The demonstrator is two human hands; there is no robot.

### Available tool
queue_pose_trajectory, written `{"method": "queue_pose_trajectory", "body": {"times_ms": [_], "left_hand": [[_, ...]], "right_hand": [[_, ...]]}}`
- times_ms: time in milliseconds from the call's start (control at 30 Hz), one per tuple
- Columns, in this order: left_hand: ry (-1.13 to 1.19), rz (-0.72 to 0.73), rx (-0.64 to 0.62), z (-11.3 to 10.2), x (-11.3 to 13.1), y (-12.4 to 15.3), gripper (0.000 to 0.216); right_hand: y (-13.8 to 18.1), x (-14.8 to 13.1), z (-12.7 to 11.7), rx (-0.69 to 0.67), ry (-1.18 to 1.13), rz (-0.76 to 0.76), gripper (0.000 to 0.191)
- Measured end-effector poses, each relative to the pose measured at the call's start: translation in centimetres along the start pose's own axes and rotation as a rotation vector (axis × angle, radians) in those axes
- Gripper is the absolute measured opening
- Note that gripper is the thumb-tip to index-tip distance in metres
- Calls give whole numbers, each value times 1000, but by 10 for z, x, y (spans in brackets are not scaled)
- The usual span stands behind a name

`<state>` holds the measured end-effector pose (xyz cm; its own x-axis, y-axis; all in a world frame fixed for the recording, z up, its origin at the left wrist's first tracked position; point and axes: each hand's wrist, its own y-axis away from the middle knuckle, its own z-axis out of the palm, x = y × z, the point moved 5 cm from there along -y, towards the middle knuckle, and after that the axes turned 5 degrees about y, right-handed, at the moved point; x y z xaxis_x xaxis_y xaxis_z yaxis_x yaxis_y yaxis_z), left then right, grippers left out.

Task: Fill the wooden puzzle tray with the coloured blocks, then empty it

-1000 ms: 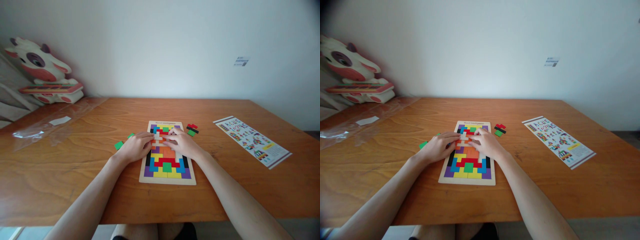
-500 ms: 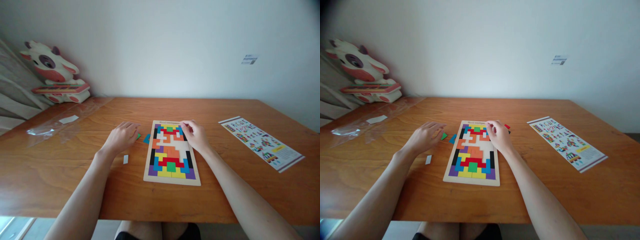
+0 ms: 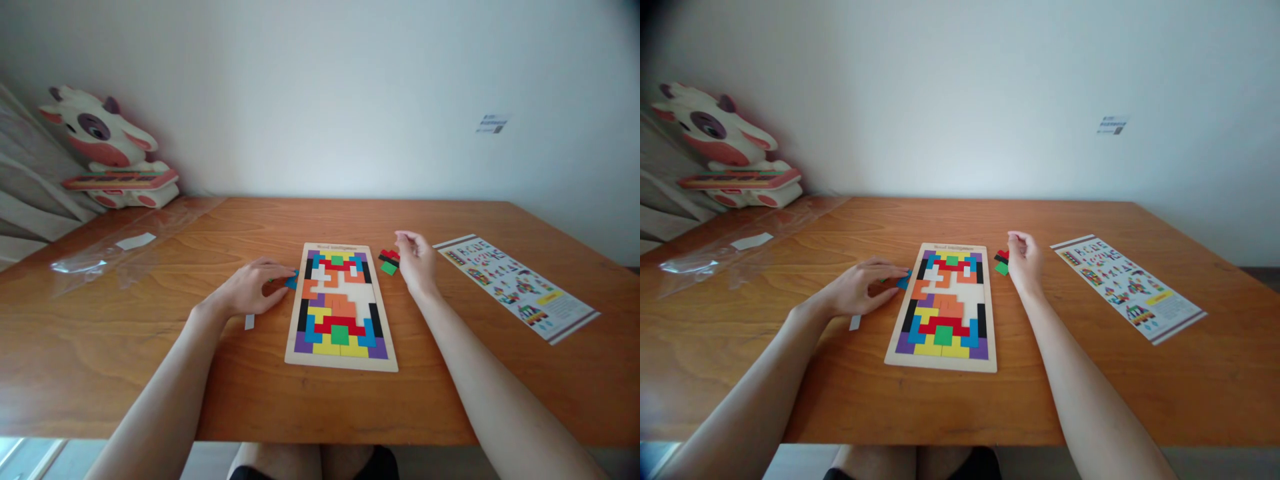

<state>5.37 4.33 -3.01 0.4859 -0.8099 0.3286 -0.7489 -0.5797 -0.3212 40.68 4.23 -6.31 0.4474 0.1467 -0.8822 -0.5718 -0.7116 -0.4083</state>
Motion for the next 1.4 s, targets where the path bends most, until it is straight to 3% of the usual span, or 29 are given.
{"method": "queue_pose_trajectory", "body": {"times_ms": [400,567,733,900,1067,1400], "left_hand": [[-92,26,38,-4,-6,0,31],[-76,83,-14,-2,1,-1,34],[-73,49,-26,-4,-7,3,39],[-130,-15,15,-7,-19,8,40],[-169,-25,30,-8,-14,6,37],[-219,-184,41,-10,-23,6,39]], "right_hand": [[-24,40,-25,164,6,72,40],[-21,40,-19,41,85,38,43],[-15,29,-13,-73,189,-24,45],[-13,24,-13,-215,313,-87,30],[-12,22,-10,-405,469,-190,26],[-12,24,-11,-406,458,-177,26]]}}
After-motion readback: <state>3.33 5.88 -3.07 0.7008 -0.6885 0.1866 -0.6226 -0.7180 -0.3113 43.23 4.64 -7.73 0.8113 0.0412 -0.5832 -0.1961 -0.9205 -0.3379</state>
